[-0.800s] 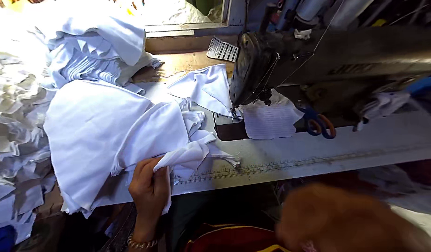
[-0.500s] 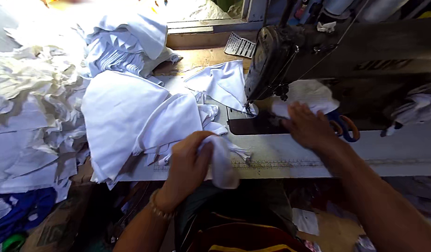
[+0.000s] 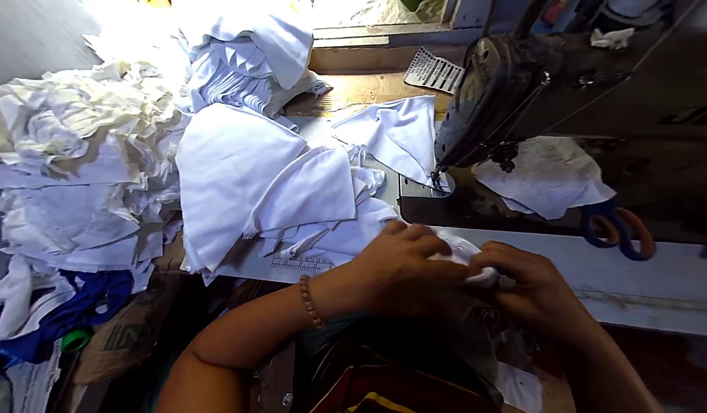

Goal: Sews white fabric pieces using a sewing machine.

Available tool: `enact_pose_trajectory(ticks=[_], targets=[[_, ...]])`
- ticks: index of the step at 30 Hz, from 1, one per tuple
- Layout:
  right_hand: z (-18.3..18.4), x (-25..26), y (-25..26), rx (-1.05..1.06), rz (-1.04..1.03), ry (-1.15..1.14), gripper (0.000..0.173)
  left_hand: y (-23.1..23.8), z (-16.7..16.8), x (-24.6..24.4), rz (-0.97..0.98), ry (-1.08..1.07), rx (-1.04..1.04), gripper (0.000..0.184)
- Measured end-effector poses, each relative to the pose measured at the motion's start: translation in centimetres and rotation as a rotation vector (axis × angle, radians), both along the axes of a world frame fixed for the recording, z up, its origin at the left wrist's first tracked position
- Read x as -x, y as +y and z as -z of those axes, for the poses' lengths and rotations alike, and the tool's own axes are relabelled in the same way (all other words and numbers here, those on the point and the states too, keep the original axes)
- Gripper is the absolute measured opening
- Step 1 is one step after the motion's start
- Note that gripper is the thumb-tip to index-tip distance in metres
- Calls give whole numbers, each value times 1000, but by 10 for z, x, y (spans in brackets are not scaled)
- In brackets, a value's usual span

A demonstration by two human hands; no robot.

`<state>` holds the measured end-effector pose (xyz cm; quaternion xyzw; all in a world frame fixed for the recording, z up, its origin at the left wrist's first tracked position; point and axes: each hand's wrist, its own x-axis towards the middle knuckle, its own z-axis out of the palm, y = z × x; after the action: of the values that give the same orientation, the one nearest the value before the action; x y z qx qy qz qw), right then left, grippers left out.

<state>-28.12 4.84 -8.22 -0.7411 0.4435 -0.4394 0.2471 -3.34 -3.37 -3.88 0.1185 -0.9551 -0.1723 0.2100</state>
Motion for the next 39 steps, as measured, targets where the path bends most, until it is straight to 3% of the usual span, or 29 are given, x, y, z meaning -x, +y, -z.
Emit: enact_pose_trajectory(ticks=[2,4,7,9,12,17,23,26,29,31,32,33,35,36,39], targets=[[-6,15,2,-43,-32,-149,21,-6,-12,-25,-251,-141,148,83],[-8,31,-1,-50,-115,-294,32,-26,-8,-46,-501,-310,248,99],[3,31,-12,-24,-124,-468,45,-51,15,-55,-741,-398,329,79],[14,18,-16,-32,-53,-505,39,-61,15,-46,-785,-412,382,59],[24,9,-11,-48,37,-339,26,-85,7,-25,-807,-424,454,23],[26,8,-3,-24,99,-290,15,-105,15,-28,-871,-387,590,24],[26,8,-2,-39,141,-297,13,-127,16,-48,-982,-407,577,23],[24,6,-2,-80,191,-356,35,-133,16,-53,-1003,-408,556,21],[9,3,-3,-137,296,-485,52,-132,9,-49,-1014,-500,438,29],[-5,-7,0,-128,335,-586,45,-116,-4,-33,-952,-559,301,53],[-12,-14,2,-118,349,-629,39,-102,-10,-26,-887,-472,296,66],[-16,-23,3,-107,370,-684,32,-85,-15,-18,-794,-297,313,66],[-18,-43,3,-89,410,-801,20,-43,-18,5,-584,133,202,35],[-17,-53,3,-78,415,-842,17,-23,-16,17,-480,296,39,22],[-8,-78,1,17,406,-898,15,8,-2,39,-270,487,-551,16]])
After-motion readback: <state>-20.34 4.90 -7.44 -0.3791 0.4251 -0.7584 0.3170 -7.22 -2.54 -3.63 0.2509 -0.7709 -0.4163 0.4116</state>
